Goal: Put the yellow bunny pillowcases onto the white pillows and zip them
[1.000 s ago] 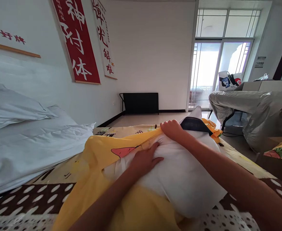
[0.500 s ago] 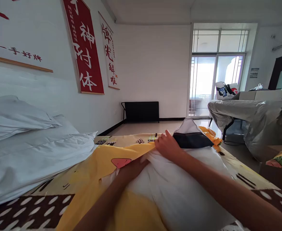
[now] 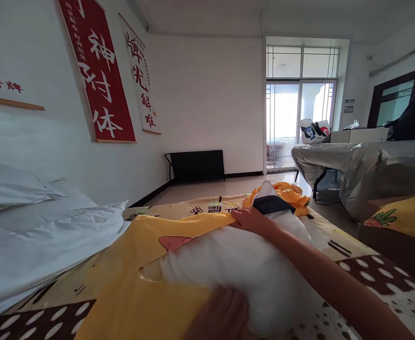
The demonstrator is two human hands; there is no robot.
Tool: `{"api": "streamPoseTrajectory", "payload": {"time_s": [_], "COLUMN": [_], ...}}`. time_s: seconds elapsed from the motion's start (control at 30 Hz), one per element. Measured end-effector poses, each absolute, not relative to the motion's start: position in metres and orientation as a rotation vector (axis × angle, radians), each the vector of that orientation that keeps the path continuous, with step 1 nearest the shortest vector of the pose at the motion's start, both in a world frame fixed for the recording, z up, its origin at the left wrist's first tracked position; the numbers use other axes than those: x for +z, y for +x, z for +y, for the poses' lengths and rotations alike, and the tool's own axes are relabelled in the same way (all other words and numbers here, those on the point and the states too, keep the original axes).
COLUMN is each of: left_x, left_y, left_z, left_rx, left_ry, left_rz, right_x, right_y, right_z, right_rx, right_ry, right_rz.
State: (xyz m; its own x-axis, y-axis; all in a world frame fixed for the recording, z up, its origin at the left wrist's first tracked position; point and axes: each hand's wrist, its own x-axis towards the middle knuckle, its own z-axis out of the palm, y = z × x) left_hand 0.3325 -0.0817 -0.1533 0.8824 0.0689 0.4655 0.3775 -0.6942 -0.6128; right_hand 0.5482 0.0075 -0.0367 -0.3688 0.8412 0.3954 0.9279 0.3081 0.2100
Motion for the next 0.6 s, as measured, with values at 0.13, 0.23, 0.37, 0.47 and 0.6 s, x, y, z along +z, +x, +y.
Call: {"api": "streamPoseTrajectory", "payload": {"time_s": [0.13, 0.23, 0.37, 0.47, 0.6], "left_x": [-0.157, -0.146, -0.099, -0.065, -0.074], "left_y": [0.337, 0.340, 0.354, 0.377, 0.398], "left_z": [-0.084, -0.080, -0.041, 0.000, 0.027], "left_rx": [-0.232, -0.327, -0.623, -0.768, -0.911], "left_ry": [-2.525, -2.651, -2.774, -2.705, -2.650], "left_rz": [-0.381, -0.404, -0.709, -0.944, -1.214], "right_x": [-0.020, 0.017, 0.092, 0.125, 0.090], "right_y": [0.539, 0.536, 0.539, 0.529, 0.482], "right_z": [-0.020, -0.048, -0.077, -0.086, -0.103], "right_rx": [-0.621, -0.825, -1.071, -1.196, -1.069], "right_ry": [-1.521, -1.639, -1.834, -1.838, -1.802], "right_rz": [-2.479, -2.354, -1.894, -1.657, -1.905]}}
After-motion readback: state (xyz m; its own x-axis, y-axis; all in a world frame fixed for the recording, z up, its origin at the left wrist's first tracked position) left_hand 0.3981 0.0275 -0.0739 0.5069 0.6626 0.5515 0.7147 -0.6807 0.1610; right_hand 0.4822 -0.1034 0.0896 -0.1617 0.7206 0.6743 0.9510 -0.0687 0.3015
